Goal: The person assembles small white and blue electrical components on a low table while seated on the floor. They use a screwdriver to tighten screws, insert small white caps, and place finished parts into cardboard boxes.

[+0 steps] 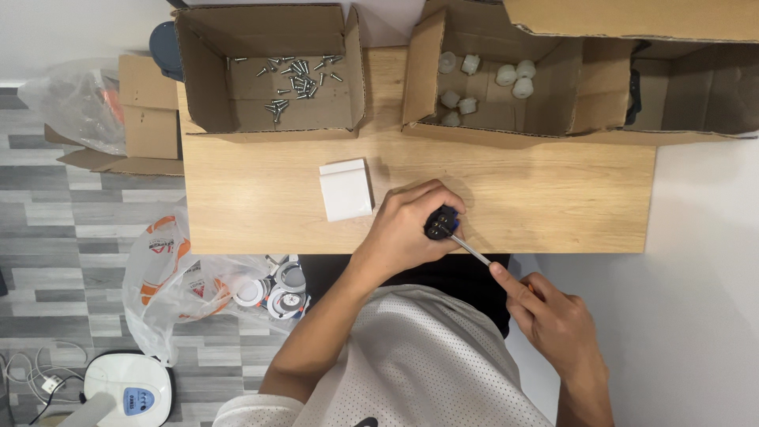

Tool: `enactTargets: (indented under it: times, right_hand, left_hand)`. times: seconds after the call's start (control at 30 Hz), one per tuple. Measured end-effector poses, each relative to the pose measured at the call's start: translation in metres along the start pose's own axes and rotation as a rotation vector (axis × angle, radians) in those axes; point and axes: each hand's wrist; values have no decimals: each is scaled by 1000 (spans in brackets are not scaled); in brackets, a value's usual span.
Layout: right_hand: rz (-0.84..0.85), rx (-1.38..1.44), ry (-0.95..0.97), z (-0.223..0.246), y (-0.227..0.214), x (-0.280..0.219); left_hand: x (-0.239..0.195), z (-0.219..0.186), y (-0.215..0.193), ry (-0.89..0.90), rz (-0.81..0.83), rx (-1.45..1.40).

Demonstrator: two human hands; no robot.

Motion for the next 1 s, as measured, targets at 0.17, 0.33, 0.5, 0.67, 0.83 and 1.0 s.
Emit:
enactTargets:
  times: [0.17,0.33,0.5,0.67,0.83,1.0]
  right_hand:
    - [77,123,84,1,0,-1]
    - [47,121,106,3,2,0]
    - [-3,12,50,3,2,-2]
    - [-43,-59,-5,3,-2,-10]
    - [-31,-8,10,4,-3,-8]
    - [-21,29,15,5,-1,-6]
  left_hand:
    - [1,-1,1,11,-13,18]
    - [0,0,1,20,-28,-14]
    - [0,-5,2,3,-38,-45]
    - [0,-6,0,-31,-29,-118]
    - [0,-4,2,-20,-37,-101]
    - [0,-5,3,-3,-73,-67]
Point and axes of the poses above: each hand's wrist, its own x-axis towards the middle knuckle, its own y-axis out of the palm, z = x × y, and after that the axes turned 9 degrees about x, right-handed
